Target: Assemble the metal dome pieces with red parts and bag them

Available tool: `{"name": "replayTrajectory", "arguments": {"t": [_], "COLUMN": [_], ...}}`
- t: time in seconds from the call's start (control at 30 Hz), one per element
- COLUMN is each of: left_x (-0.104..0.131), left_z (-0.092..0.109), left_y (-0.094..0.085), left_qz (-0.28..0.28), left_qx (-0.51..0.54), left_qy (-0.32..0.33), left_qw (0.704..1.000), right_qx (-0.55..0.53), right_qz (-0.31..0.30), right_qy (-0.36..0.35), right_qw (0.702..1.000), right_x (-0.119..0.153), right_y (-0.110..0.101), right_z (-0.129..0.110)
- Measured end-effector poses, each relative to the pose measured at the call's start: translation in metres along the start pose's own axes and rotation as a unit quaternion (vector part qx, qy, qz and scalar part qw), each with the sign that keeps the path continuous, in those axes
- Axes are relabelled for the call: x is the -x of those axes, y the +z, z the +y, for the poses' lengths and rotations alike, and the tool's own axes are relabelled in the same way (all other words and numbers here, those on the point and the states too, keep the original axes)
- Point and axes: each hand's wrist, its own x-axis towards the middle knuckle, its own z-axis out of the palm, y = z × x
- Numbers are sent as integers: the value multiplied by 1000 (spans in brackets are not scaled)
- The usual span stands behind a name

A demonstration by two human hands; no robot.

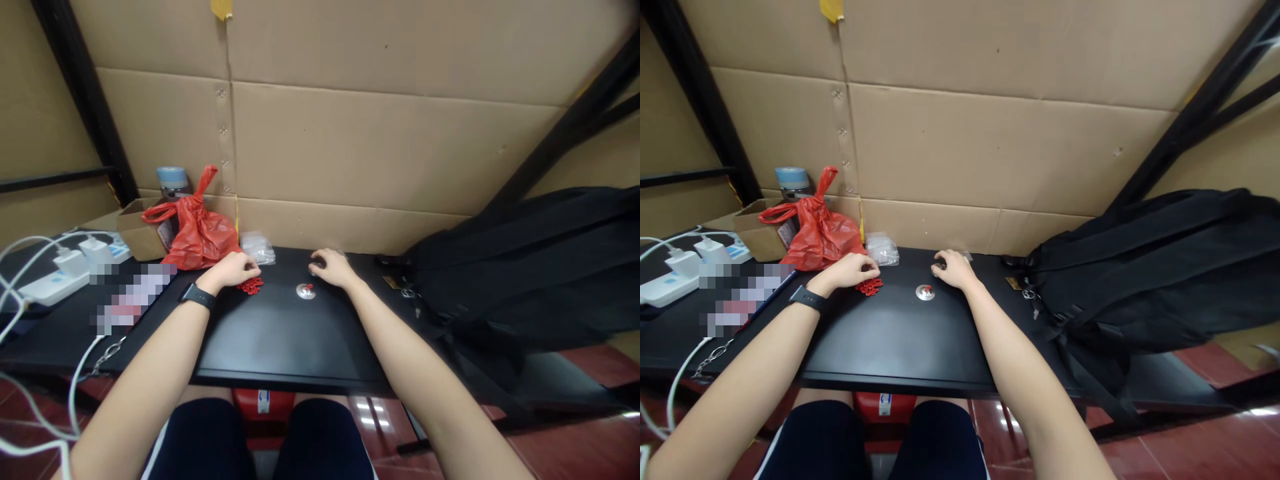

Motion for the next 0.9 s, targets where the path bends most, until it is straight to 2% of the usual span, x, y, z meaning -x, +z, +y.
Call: {"name": "replayTrajectory", "arguments": {"t": [0.17,0.33,0.53,0.67,0.77,0.9], "left_x": [-6,-5,-4,-4,-5,-5], "left_z": [1,5,16,18,20,25], "left_y": [12,16,16,14,11,10], "left_qz": [6,3,-3,5,25,89], "left_qx": [-17,-18,-49,-76,-93,-60], "left_qy": [-7,-58,-108,-117,-124,-109], "left_qw": [1000,998,993,990,988,988], "right_qx": [-65,-93,-189,-214,-215,-186], "right_qz": [-33,-41,6,18,11,27], "right_qy": [10,-6,53,62,60,59], "right_qw": [997,995,981,975,975,980], "right_x": [6,10,14,14,14,14], "right_y": [-2,-4,-2,-4,-6,-9], "right_z": [1,-1,-1,0,-1,-3]}}
